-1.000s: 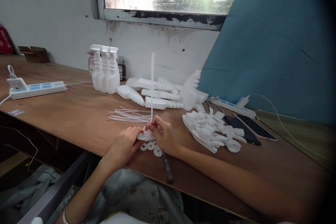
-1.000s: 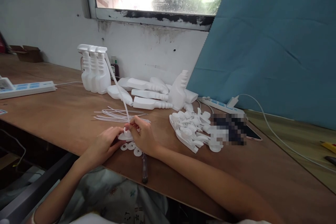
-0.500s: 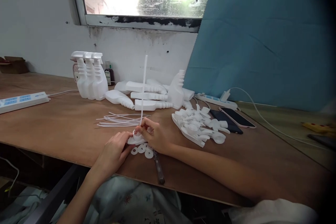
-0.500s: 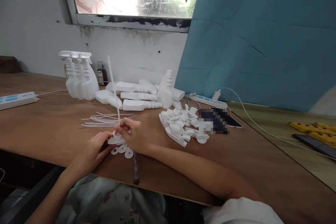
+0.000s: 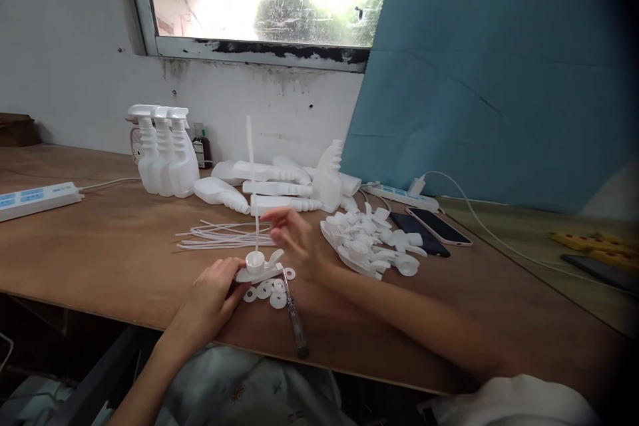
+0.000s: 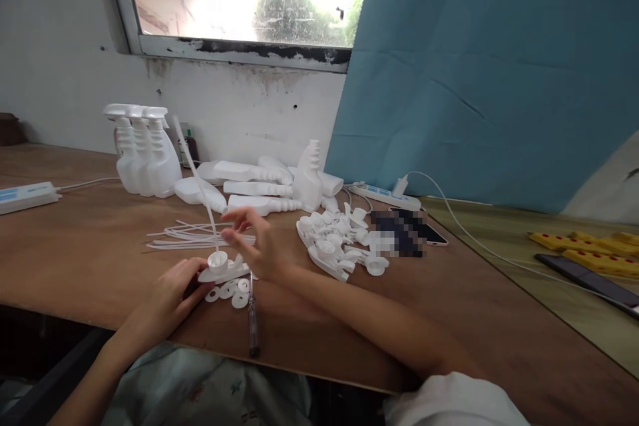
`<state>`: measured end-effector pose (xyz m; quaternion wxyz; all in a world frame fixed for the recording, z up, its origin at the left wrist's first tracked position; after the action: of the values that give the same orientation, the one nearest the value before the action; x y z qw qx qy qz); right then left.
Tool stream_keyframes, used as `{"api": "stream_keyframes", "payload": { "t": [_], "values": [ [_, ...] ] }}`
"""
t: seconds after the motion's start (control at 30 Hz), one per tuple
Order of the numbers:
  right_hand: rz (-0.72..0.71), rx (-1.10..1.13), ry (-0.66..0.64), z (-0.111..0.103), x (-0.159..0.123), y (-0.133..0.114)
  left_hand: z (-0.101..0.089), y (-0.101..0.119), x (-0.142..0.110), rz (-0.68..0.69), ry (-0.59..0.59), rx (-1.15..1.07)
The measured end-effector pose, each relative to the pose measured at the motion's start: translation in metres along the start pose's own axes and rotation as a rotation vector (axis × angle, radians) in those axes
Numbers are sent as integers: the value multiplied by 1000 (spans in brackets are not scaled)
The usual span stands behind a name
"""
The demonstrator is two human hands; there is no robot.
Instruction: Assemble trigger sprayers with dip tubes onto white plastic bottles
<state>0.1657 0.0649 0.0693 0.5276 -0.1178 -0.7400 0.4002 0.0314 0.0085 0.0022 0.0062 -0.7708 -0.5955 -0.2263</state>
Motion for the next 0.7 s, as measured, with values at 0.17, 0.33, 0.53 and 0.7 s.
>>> {"api": "stream_keyframes", "payload": {
  "t": [0.17, 0.33, 0.53, 0.7],
  "values": [
    [-136, -187, 338, -70, 45, -47, 0, -2, 0, -4, 12, -9],
    [20, -414, 415, -153, 70, -41, 1, -3, -1, 0, 27, 4],
    [447, -646, 382, -214, 51, 37, 2, -2, -1, 5, 26, 2],
    [488, -675, 218, -221, 43, 66, 1, -3, 0, -6, 23, 16]
  ]
}}
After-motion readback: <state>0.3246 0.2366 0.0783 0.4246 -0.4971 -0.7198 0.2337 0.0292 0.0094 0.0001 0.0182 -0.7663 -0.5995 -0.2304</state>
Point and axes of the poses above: each hand's wrist, its own x-axis towards the middle knuckle, its own z-axis out of the palm, y = z × x, the point moved 6 cm from there along x, towards the middle knuckle, and after that the axes turned 14 degrees about x, right-handed, at the moved point
